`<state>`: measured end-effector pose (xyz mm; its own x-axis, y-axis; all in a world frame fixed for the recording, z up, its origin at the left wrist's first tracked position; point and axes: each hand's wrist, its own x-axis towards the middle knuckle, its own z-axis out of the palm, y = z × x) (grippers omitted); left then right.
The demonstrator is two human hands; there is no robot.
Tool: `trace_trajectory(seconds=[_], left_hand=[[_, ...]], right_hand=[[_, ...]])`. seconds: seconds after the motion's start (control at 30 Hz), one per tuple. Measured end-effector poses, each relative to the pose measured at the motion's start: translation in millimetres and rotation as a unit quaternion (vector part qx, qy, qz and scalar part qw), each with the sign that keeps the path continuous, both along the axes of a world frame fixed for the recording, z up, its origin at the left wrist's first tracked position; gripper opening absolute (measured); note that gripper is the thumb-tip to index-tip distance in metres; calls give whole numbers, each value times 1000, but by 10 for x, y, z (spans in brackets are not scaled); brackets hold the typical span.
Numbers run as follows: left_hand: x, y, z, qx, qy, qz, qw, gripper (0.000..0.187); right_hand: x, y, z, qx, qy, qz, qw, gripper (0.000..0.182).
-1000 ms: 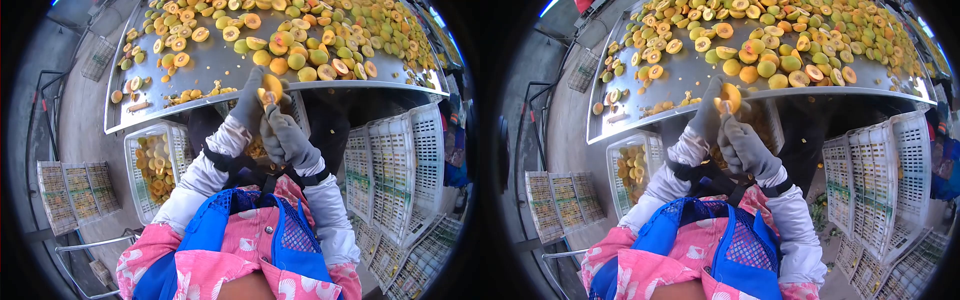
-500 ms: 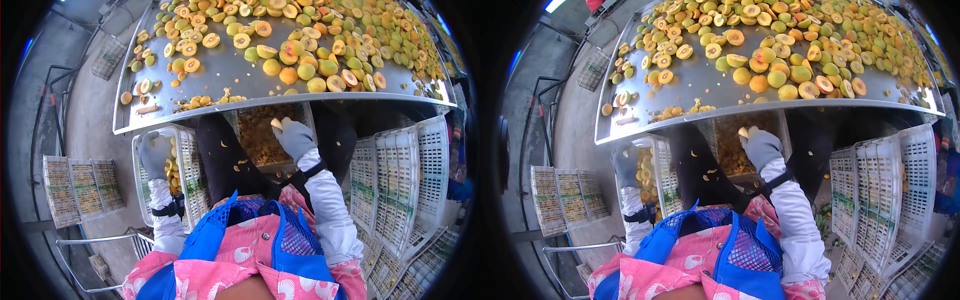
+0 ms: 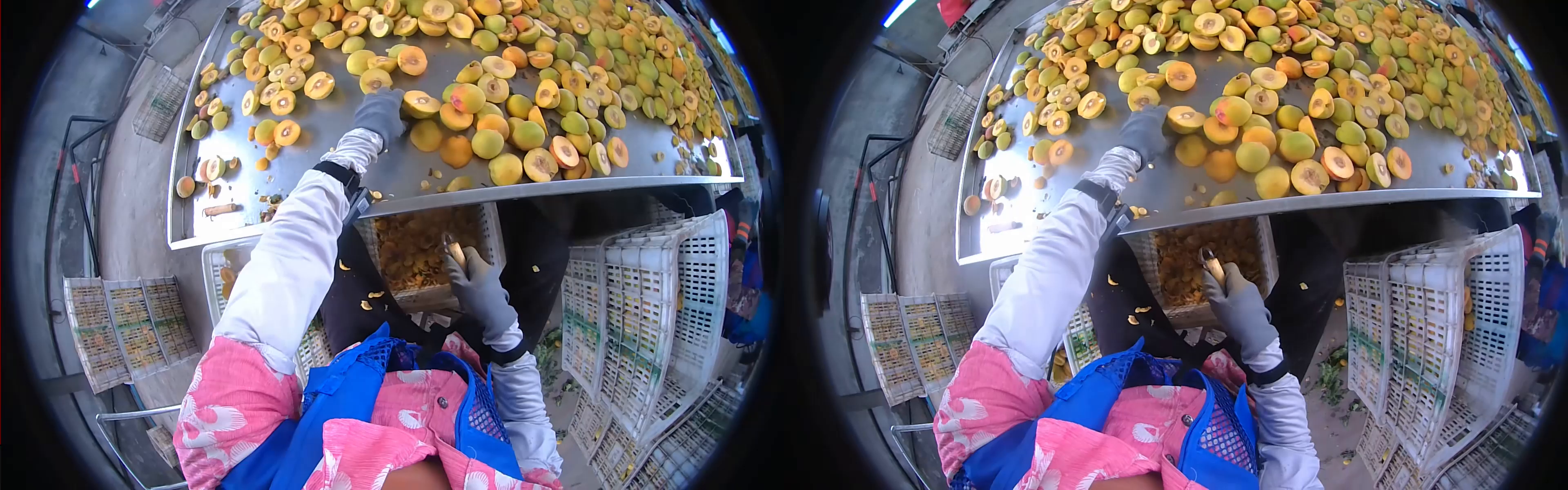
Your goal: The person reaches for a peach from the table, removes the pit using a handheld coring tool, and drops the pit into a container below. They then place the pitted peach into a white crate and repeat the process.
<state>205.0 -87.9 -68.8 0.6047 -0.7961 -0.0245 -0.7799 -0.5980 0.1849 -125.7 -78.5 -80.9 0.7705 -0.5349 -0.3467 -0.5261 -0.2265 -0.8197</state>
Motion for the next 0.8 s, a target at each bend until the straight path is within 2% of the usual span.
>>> trace_trajectory(seconds=[0.03, 0.07, 0.1, 0.13, 0.17, 0.2, 0.23, 0.27, 0.33, 0.37, 0.43, 0.47, 0.5, 0.53, 0.57, 0.6, 0.63, 0.67, 0.7, 0.77, 0.8], left_hand=[[-14, 22, 62, 44, 21, -9, 999, 55], [-5, 111, 25, 46, 20, -5, 999, 55], [9, 244, -45, -38, 270, 29, 962, 47], [17, 369, -112, -121, 500, 60, 856, 41], [-153, 514, -36, -120, 499, 64, 856, 41], [-454, 700, 104, -260, 569, 19, 780, 37], [-709, 853, 250, -393, 621, -27, 678, 34], [-859, 954, 366, -395, 622, -25, 676, 34], [-1100, 1100, 532, -405, 450, -161, 780, 33], [-1259, 1149, 534, -407, 450, -164, 778, 33], [-1521, 1167, 513, -424, 265, -25, 866, 40], [-1459, 1163, 537, -353, 485, 33, 800, 44], [-1503, 1180, 539, -356, 483, 29, 800, 44], [-1603, 1202, 547, -443, 276, -104, 847, 37], [-1707, 1196, 625, -499, 51, -223, 836, 39], [-1782, 1175, 654, -501, 50, -225, 834, 39], [-1847, 1149, 673, -520, 224, -145, 811, 31], [-1887, 1134, 692, -520, 390, -59, 758, 40], [-1906, 1131, 714, -521, 390, -59, 757, 40], [-1935, 1135, 771, -499, 555, 57, 663, 35], [-1977, 1137, 807, -499, 554, 57, 664, 35]], right_hand=[[33, 5, 37, 0, -1, 2, 1000, 30], [107, -9, 159, 76, -27, -15, 997, 27], [185, -5, 274, 152, -53, -31, 986, 25], [259, 31, 365, 257, -86, -70, 960, 22], [309, 86, 281, 265, -146, -73, 950, 20], [345, 115, 382, 280, -152, -67, 946, 20], [368, 146, 517, 293, -158, -61, 941, 20], [380, 183, 599, 292, -154, -60, 942, 20], [383, 255, 718, 299, -141, -64, 941, 20], [364, 300, 732, 295, -142, -65, 943, 20], [339, 366, 717, 220, -177, -66, 957, 21], [327, 398, 682, 215, -180, -66, 958, 21], [318, 431, 637, 134, -212, -70, 966, 21], [279, 469, 630, 48, -243, -76, 966, 21], [257, 497, 670, 45, -244, -77, 966, 21], [236, 524, 735, 17, -244, -86, 966, 22], [220, 546, 787, -11, -244, -95, 965, 22], [211, 566, 821, -13, -245, -94, 965, 22], [204, 583, 848, -35, -246, -91, 965, 23], [203, 608, 840, -55, -247, -86, 964, 23], [209, 617, 798, -72, -253, -82, 961, 24]])
